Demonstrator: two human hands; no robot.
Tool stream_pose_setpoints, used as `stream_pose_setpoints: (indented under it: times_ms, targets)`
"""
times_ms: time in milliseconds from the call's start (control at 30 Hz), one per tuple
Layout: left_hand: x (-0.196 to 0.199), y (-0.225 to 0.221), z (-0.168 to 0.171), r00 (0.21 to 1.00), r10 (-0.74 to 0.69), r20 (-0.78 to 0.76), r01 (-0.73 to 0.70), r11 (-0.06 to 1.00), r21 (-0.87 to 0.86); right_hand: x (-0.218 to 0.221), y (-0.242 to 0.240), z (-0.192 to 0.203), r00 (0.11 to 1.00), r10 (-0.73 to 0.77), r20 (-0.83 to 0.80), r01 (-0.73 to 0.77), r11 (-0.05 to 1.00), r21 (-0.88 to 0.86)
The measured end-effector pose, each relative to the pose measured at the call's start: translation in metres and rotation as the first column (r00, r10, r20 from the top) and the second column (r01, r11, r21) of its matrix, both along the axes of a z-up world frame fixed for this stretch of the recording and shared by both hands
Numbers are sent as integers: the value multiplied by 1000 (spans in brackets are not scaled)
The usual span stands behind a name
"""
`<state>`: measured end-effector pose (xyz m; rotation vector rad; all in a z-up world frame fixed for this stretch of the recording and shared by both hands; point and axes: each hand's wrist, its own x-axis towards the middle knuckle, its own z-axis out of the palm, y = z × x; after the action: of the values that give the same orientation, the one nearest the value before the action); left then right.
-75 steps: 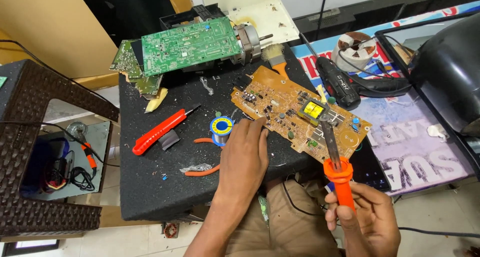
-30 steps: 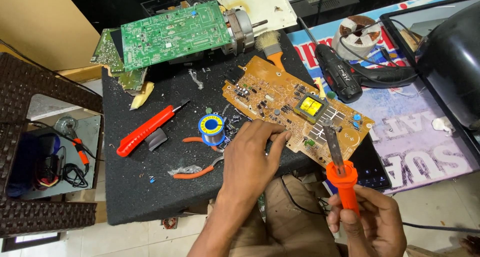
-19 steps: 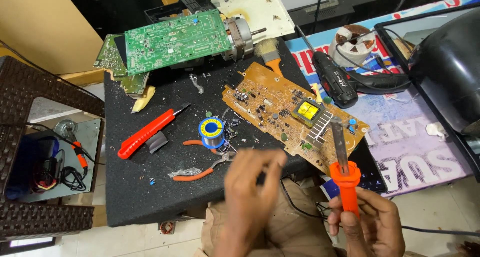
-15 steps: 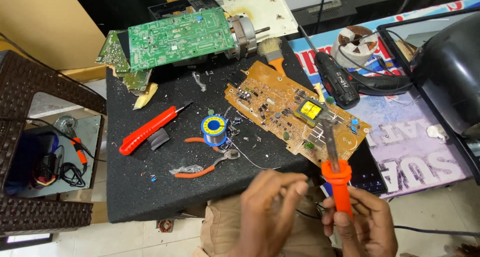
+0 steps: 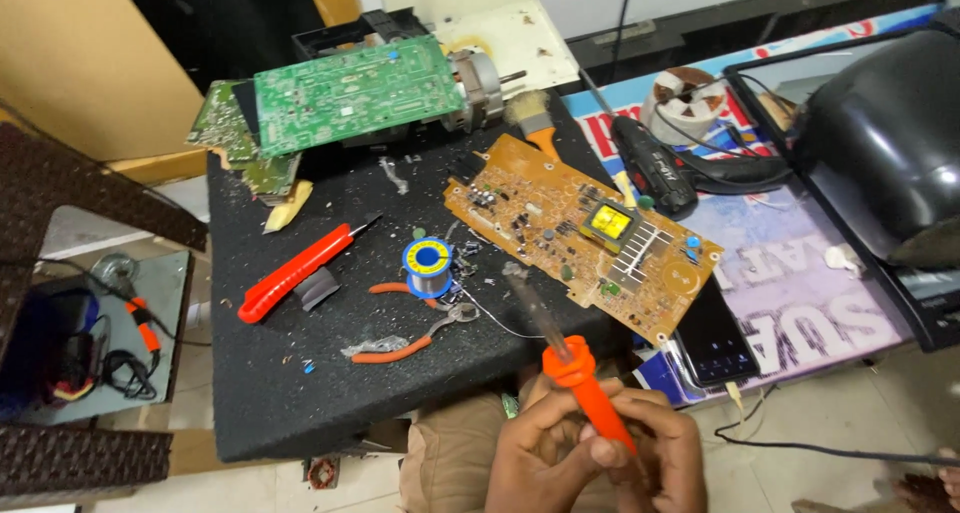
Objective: Soldering electronic components onto a circuit board and using pliers to trim wires.
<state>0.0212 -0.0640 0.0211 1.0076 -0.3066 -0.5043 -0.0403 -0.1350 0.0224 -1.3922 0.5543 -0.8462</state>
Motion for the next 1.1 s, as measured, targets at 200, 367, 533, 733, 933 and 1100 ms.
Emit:
stream_pose_setpoints:
  times_ms: [200, 367, 533, 733, 933, 1100]
  targets:
    - [-9, 12, -4, 998, 63, -20, -64, 997, -52, 8, 26, 18, 996, -22, 85, 33, 990, -134]
    - [-11, 32, -40, 948, 264, 176, -252, 964, -85, 12, 12, 5, 976, 105, 189, 3, 868, -497]
    - [-2, 52, -74, 869, 494, 16, -489, 864, -116, 12, -26, 17, 991, 96, 97, -53, 926, -374]
    - [3, 76, -129, 923, 383, 37, -364, 901, -236, 27, -95, 1, 993, -61, -97, 83, 968, 236]
    - [-10, 55, -76, 742, 510, 435, -649, 710, 273, 47, -106, -5, 995, 98, -13, -87, 932, 351]
    - [14, 84, -71, 735, 193, 650, -553, 725, 411, 52, -86, 8, 999, 43, 7, -43, 920, 390]
